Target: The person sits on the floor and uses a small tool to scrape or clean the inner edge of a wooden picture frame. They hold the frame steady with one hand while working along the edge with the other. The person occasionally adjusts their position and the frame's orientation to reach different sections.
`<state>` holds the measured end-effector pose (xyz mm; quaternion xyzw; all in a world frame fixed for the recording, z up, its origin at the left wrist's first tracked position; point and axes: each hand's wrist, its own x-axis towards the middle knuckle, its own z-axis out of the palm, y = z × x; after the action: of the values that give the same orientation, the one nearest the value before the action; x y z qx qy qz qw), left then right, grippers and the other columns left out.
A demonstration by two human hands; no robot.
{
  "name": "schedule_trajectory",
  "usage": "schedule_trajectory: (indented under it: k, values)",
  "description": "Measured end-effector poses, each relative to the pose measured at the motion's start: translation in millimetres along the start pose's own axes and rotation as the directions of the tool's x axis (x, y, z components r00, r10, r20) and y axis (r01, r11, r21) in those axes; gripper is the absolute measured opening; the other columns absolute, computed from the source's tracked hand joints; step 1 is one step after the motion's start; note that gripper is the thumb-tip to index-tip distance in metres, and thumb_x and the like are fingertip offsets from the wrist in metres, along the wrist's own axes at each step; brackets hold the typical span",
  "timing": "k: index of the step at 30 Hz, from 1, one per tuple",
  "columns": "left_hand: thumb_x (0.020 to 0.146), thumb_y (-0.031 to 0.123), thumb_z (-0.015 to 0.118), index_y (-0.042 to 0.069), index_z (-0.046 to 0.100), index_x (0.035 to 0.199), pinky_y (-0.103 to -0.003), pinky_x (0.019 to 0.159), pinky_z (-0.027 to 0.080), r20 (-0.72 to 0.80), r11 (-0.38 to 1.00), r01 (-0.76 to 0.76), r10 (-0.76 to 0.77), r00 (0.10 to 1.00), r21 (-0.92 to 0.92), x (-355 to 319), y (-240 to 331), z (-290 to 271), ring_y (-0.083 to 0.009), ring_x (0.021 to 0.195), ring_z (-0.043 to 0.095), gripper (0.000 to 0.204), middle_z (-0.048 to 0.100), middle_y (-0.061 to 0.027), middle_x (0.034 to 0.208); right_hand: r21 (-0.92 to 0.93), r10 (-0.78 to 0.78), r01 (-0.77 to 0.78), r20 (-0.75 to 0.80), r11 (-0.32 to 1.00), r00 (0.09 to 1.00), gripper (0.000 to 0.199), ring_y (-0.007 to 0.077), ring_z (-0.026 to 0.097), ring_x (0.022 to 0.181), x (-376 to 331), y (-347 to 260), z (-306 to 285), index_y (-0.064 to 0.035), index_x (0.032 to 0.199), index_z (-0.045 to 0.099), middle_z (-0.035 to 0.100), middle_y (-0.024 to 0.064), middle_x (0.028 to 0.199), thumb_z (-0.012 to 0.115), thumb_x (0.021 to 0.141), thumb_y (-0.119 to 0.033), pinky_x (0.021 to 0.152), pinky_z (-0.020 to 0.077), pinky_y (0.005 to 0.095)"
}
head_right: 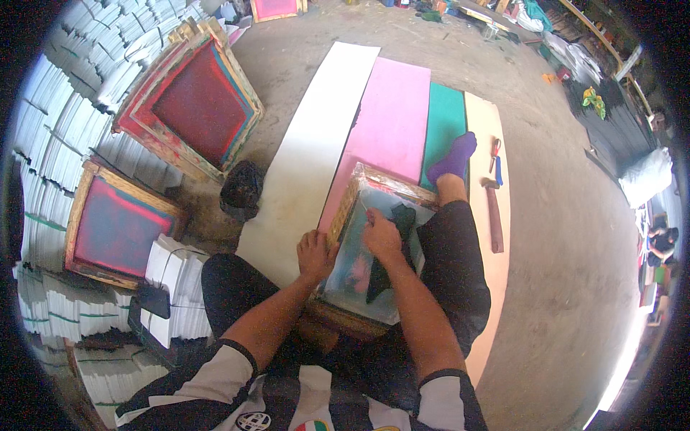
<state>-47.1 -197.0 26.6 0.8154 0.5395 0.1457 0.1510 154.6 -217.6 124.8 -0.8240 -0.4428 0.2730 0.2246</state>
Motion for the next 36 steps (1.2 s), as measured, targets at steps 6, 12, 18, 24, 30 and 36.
schedule_trajectory:
  k: [6,12,18,24,30,36]
  values:
    - [0.099,0.045,0.059,0.006,0.061,0.118,-0.056,0.109,0.033,0.02,0.984,0.175,-0.175,0.984,-0.008,23,14,-3,-0.0402,0.125,0.045,0.042,0.053,-0.02,0.124,-0.209,-0.121,0.124,0.029,0.97,0.992,0.038,0.0433,0.07,0.104,27,24,-20,-0.0168,0.135,0.06,0.073,0.0196,0.112,0.058,0.098,-0.024,0.091,0.0546,0.0556]
    - [0.1,0.047,0.054,0.008,0.053,0.142,-0.062,0.12,0.022,-0.016,0.974,0.209,-0.208,0.978,0.092,21,10,11,-0.0478,0.146,0.029,0.058,0.041,-0.0253,0.15,-0.144,-0.195,0.205,0.08,0.968,0.978,0.041,0.0403,0.07,0.105,50,23,-19,-0.0192,0.139,0.061,0.074,0.0179,0.113,0.059,0.098,-0.026,0.092,0.0548,0.052]
    - [0.101,0.049,0.051,0.009,0.049,0.148,-0.064,0.121,0.019,0.098,0.969,0.237,-0.243,0.965,0.07,25,17,1,-0.0502,0.15,0.023,0.062,0.035,-0.026,0.157,-0.157,-0.149,0.162,0.093,0.974,0.984,0.04,0.0404,0.07,0.104,56,24,7,-0.0251,0.139,0.063,0.074,0.017,0.115,0.057,0.1,-0.031,0.091,0.0551,0.0539]
    - [0.101,0.048,0.052,0.009,0.05,0.149,-0.064,0.119,0.024,0.056,0.975,0.201,-0.207,0.977,0.093,22,14,0,-0.051,0.148,0.028,0.062,0.037,-0.027,0.157,-0.149,-0.142,0.153,0.082,0.977,0.986,0.037,0.041,0.07,0.102,54,16,11,-0.0239,0.137,0.066,0.073,0.0181,0.112,0.057,0.101,-0.031,0.089,0.0556,0.0529]
    - [0.102,0.05,0.05,0.01,0.051,0.148,-0.064,0.12,0.02,0.069,0.973,0.226,-0.229,0.971,0.043,25,13,3,-0.0499,0.15,0.024,0.061,0.037,-0.0261,0.157,-0.124,-0.12,0.131,0.089,0.984,0.989,0.039,0.0427,0.07,0.104,56,14,10,-0.0273,0.139,0.063,0.072,0.0205,0.115,0.052,0.103,-0.034,0.091,0.055,0.0567]
    - [0.102,0.051,0.049,0.01,0.05,0.149,-0.063,0.121,0.02,0.094,0.97,0.239,-0.243,0.965,0.051,25,17,-1,-0.0493,0.151,0.024,0.062,0.037,-0.0259,0.158,-0.139,-0.13,0.141,0.08,0.98,0.988,0.04,0.0434,0.069,0.107,55,16,9,-0.0264,0.14,0.063,0.071,0.0206,0.119,0.051,0.103,-0.036,0.094,0.054,0.057]
